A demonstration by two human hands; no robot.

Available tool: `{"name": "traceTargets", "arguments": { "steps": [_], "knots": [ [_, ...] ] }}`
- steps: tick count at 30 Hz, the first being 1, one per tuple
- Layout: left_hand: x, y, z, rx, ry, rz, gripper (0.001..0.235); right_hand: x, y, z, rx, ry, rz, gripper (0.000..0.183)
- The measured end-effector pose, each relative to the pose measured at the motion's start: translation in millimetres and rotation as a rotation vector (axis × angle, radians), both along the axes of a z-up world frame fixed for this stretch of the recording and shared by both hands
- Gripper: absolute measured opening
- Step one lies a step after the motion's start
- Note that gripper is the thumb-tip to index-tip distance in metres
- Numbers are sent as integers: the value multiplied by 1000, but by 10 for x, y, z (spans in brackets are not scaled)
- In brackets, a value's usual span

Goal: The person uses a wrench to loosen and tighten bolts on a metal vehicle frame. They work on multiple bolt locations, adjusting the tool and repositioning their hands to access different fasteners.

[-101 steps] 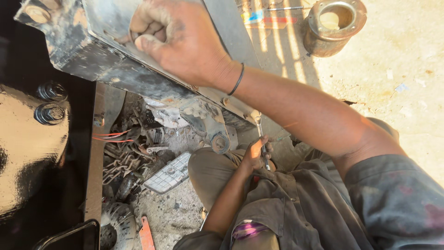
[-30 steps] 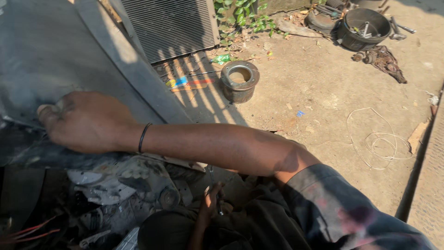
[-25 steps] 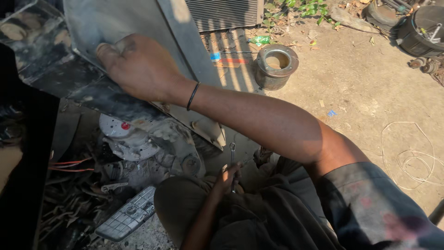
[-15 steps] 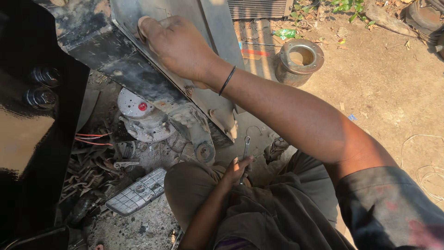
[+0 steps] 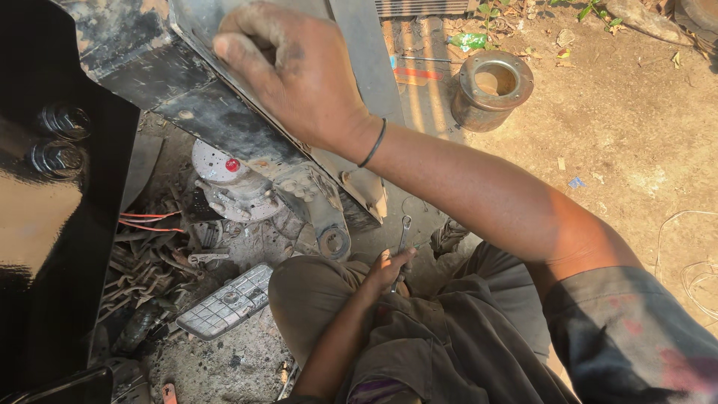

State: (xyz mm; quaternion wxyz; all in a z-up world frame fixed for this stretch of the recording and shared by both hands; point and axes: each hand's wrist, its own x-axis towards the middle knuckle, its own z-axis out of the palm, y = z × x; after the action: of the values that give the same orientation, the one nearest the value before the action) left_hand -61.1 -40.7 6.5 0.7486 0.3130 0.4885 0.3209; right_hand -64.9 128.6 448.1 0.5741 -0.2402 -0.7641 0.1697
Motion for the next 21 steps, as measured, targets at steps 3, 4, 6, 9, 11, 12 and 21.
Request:
{"name": "traceTargets", "arguments": {
  "steps": [3,4,6,9,11,12,21],
  "knots": [
    [11,20,42,5,-1,-12,38,51,-14,-51,-94,14,127,17],
    [3,4,55,4,8,-19,37,48,10,-65,-59,20,116,17],
    [-3,-1,93,6,28,-40,39,30,84,-61,15,31,95,19],
    [-13,16,137,-5,54,-42,38,8,127,-62,1,-8,39,21],
    [-8,13,134,-22,67,-43,38,-10,117,-77,22,-37,-29,24],
    [-5,15,129,-30,72,-49,38,-20,109,-80,32,-52,-63,25],
    [3,-7,94,-5,66,-42,37,-116,169,-113,62,-102,-212,39]
  ]
}}
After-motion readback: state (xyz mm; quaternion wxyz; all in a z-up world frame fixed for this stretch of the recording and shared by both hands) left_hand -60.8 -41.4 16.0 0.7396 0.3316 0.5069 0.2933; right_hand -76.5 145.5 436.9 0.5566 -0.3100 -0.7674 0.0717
